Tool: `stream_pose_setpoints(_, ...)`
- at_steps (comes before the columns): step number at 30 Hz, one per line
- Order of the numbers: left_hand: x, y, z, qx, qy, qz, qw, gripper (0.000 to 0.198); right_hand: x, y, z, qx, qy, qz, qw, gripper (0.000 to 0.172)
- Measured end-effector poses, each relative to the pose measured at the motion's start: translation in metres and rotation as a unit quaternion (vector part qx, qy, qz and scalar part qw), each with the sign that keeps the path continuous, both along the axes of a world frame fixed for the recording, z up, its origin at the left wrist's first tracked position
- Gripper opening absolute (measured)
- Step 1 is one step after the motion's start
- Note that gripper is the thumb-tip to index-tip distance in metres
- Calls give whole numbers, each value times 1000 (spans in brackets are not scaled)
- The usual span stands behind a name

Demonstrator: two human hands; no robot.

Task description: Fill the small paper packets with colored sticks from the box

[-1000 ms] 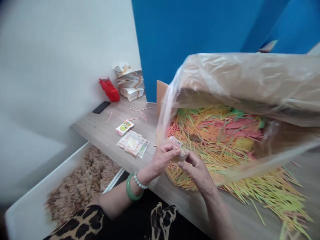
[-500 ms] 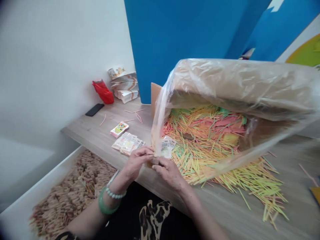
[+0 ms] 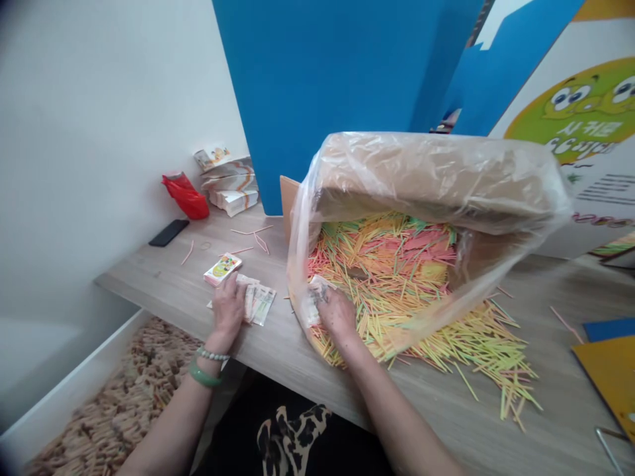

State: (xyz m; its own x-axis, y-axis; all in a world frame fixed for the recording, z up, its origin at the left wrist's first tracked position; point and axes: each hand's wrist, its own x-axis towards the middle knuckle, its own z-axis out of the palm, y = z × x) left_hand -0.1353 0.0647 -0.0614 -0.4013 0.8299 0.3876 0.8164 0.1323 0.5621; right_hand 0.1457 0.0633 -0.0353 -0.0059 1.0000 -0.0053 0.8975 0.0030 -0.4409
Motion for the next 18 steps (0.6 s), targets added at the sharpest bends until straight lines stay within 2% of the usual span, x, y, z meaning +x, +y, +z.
stream_pose_setpoints(2, 4, -6, 5, 21, 20, 20, 999, 39, 6, -2, 0, -6, 43, -9, 999, 18)
stream_pose_setpoints(4, 17, -15, 14, 74, 8, 9, 997, 36, 12, -5, 1, -6, 95, -27, 995, 21)
stream_pose_setpoints(7, 55, -33, 33, 134, -61, -93, 985, 29, 22, -8, 3, 26, 201, -71, 977, 10)
stream_pose_setpoints(9, 88, -43, 48, 106, -142, -202, 963, 22, 28, -9, 6, 49, 330, -84, 939, 7)
stream_pose_setpoints(11, 121, -44, 61, 47, -237, -261, 935, 27, 33, -12, 11, 36, 477, -76, 875, 15)
stream_pose_setpoints(13, 147, -37, 69, 3, -338, -265, 903, 39, 35, -17, 18, 1, 572, -59, 818, 22)
stream_pose_setpoints(14, 158, -30, 70, -21, -387, -272, 881, 41, 36, -20, 21, -13, 594, -51, 803, 25)
stream_pose_setpoints(16, 175, -17, 69, -78, -476, -309, 820, 32, 36, -25, 24, -27, 605, -40, 795, 30)
stream_pose_setpoints(18, 186, -7, 64, -133, -543, -338, 757, 25, 37, -28, 24, -30, 592, -29, 805, 31)
